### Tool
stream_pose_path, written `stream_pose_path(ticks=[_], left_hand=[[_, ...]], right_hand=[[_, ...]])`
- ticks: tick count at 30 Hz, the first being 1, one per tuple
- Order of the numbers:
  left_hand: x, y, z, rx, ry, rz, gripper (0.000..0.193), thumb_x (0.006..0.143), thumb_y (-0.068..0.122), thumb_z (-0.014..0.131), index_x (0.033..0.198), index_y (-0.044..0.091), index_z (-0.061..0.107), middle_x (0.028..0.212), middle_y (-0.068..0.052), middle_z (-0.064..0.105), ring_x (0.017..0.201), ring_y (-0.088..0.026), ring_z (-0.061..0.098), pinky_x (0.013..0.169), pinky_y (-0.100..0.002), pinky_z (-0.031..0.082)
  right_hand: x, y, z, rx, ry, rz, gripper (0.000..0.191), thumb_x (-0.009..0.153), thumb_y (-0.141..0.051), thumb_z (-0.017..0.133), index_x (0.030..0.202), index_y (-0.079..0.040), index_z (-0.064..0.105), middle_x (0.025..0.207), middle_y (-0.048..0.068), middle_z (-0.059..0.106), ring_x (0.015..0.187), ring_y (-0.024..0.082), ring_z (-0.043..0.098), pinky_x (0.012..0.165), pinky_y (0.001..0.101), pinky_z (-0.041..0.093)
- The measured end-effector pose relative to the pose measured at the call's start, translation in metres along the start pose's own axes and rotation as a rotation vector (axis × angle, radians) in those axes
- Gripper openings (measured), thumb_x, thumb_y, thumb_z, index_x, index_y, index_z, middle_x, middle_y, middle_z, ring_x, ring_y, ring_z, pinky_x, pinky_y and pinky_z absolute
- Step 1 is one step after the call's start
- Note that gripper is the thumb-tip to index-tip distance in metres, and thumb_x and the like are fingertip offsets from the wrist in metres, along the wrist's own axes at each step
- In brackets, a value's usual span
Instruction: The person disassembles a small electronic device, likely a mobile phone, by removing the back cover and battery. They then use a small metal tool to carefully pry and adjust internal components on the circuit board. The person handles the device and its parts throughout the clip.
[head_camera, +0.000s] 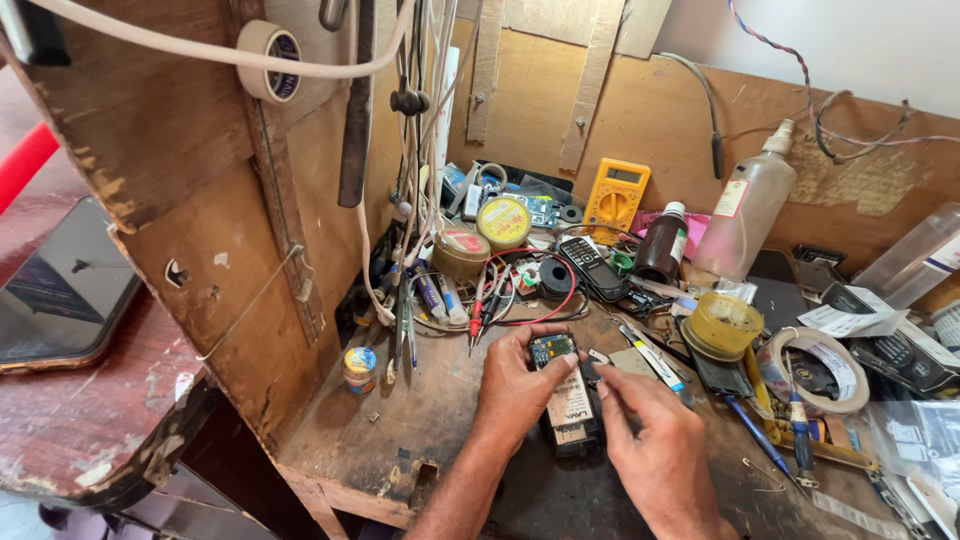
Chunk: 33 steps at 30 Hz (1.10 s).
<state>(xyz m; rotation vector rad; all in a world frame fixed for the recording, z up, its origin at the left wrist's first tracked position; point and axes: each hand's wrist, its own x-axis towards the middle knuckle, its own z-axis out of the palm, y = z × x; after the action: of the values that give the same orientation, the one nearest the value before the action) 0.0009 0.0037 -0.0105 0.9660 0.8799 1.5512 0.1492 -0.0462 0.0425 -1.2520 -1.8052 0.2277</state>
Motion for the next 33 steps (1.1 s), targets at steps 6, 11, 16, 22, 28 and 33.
stream_pose_path(ticks=[6,11,16,22,28,33], left_hand=[[-0.001,0.0,-0.001,-0.008,0.004,0.016,0.034,0.085,-0.001,0.07,0.119,-0.006,0.064,0.099,-0.016,0.079,0.091,-0.018,0.078,0.077,-0.028,0.064],[-0.001,0.001,-0.001,-0.011,0.014,0.02,0.035,0.084,-0.001,0.071,0.118,-0.007,0.064,0.099,-0.016,0.078,0.091,-0.017,0.078,0.078,-0.028,0.064],[-0.003,0.004,-0.001,0.046,0.035,0.02,0.036,0.083,0.003,0.075,0.116,-0.006,0.066,0.097,-0.014,0.079,0.088,-0.016,0.077,0.075,-0.027,0.063],[-0.002,0.004,0.0,0.117,0.051,0.052,0.037,0.081,0.006,0.077,0.115,-0.006,0.068,0.094,-0.012,0.079,0.083,-0.012,0.075,0.073,-0.026,0.062],[-0.002,0.003,0.0,0.152,0.067,0.095,0.035,0.08,0.006,0.079,0.112,-0.005,0.069,0.092,-0.01,0.078,0.081,-0.01,0.073,0.071,-0.024,0.06],[-0.003,0.004,0.001,0.214,0.092,0.08,0.035,0.079,0.007,0.079,0.111,-0.004,0.071,0.09,-0.01,0.078,0.078,-0.009,0.071,0.069,-0.025,0.059]], right_hand=[[-0.003,0.012,0.011,0.053,0.029,0.233,0.021,0.088,-0.012,0.074,0.107,-0.009,0.08,0.087,0.008,0.081,0.065,0.013,0.072,0.062,0.0274,0.056],[-0.005,0.016,0.016,0.046,0.033,0.177,0.019,0.087,-0.012,0.075,0.105,-0.007,0.079,0.087,0.008,0.079,0.066,0.012,0.072,0.063,0.028,0.056],[-0.005,0.015,0.017,0.042,0.013,0.228,0.019,0.086,-0.013,0.075,0.104,-0.008,0.08,0.086,0.007,0.08,0.066,0.012,0.072,0.063,0.0286,0.055],[-0.001,0.012,0.02,0.121,0.006,0.332,0.02,0.087,-0.017,0.075,0.104,-0.007,0.079,0.078,0.007,0.08,0.063,0.01,0.071,0.061,0.0278,0.055],[0.012,-0.002,0.028,0.042,-0.007,0.407,0.018,0.084,-0.02,0.077,0.092,-0.005,0.079,0.07,0.007,0.079,0.06,0.014,0.073,0.06,0.0302,0.056],[0.017,-0.017,0.024,-0.096,-0.008,0.303,0.021,0.082,-0.024,0.075,0.089,-0.004,0.078,0.073,0.013,0.077,0.064,0.025,0.077,0.062,0.0368,0.058]])
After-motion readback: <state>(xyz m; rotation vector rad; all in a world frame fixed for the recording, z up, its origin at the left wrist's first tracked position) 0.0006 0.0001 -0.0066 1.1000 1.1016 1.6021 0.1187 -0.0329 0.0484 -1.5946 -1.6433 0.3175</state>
